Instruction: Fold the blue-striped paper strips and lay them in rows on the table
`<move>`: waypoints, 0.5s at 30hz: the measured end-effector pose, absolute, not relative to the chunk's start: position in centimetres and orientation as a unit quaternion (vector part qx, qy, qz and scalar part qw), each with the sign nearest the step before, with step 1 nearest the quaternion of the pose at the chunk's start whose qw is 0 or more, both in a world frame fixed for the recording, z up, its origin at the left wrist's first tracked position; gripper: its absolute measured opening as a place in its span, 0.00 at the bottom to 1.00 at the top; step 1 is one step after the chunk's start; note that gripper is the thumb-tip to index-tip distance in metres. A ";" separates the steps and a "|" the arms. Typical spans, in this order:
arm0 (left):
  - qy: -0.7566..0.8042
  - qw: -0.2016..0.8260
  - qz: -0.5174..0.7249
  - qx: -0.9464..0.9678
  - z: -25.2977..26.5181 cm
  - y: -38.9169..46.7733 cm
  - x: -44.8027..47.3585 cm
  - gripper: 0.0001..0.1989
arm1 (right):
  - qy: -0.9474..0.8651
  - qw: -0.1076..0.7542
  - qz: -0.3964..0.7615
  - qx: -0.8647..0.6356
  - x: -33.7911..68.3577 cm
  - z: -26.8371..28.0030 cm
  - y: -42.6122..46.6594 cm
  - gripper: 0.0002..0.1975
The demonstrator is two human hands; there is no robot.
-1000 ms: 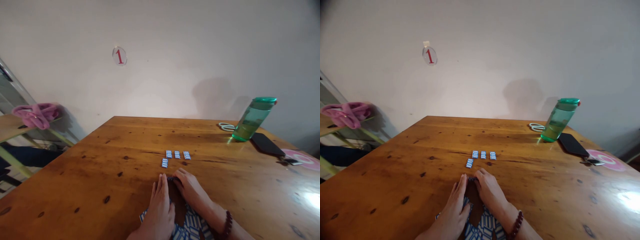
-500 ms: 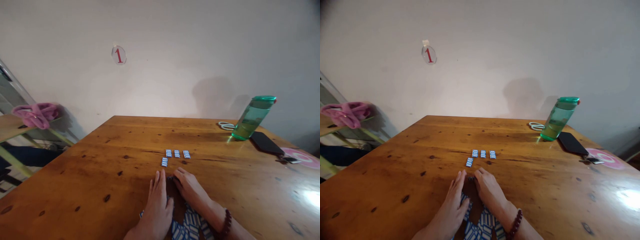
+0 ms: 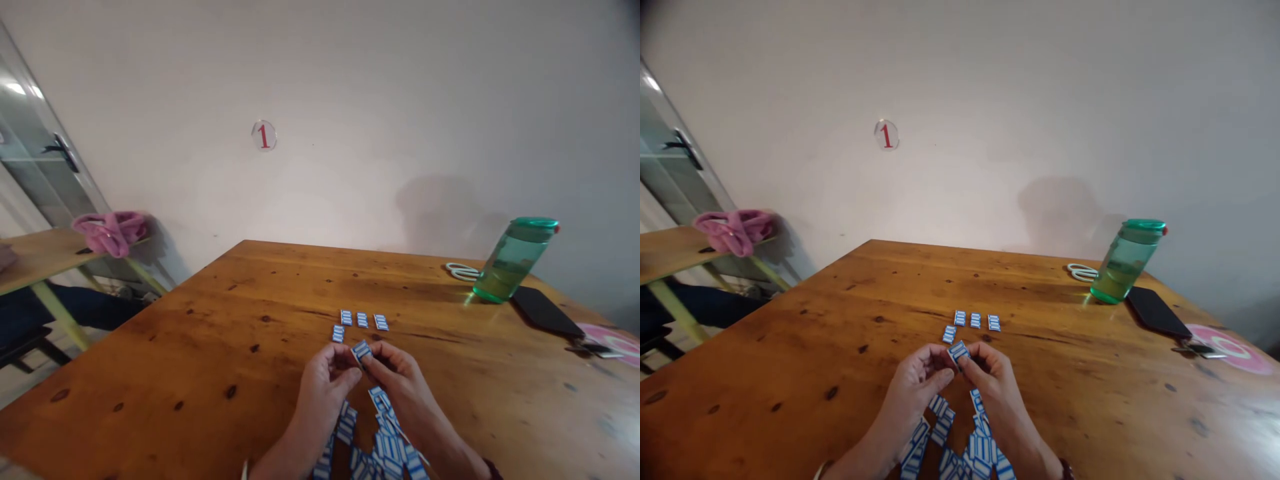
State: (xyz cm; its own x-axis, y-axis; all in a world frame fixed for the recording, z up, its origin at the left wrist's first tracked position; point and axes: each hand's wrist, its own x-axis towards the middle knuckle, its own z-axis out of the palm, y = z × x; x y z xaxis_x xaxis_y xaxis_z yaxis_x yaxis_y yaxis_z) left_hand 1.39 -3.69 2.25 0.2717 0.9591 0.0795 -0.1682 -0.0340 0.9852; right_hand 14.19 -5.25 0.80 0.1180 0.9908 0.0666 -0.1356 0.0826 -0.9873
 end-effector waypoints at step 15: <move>0.401 0.597 0.488 0.495 1.5 -2.4 3.4 0.04 | -0.447 0.583 0.443 -0.514 15.4 0.8 -5.3 0.13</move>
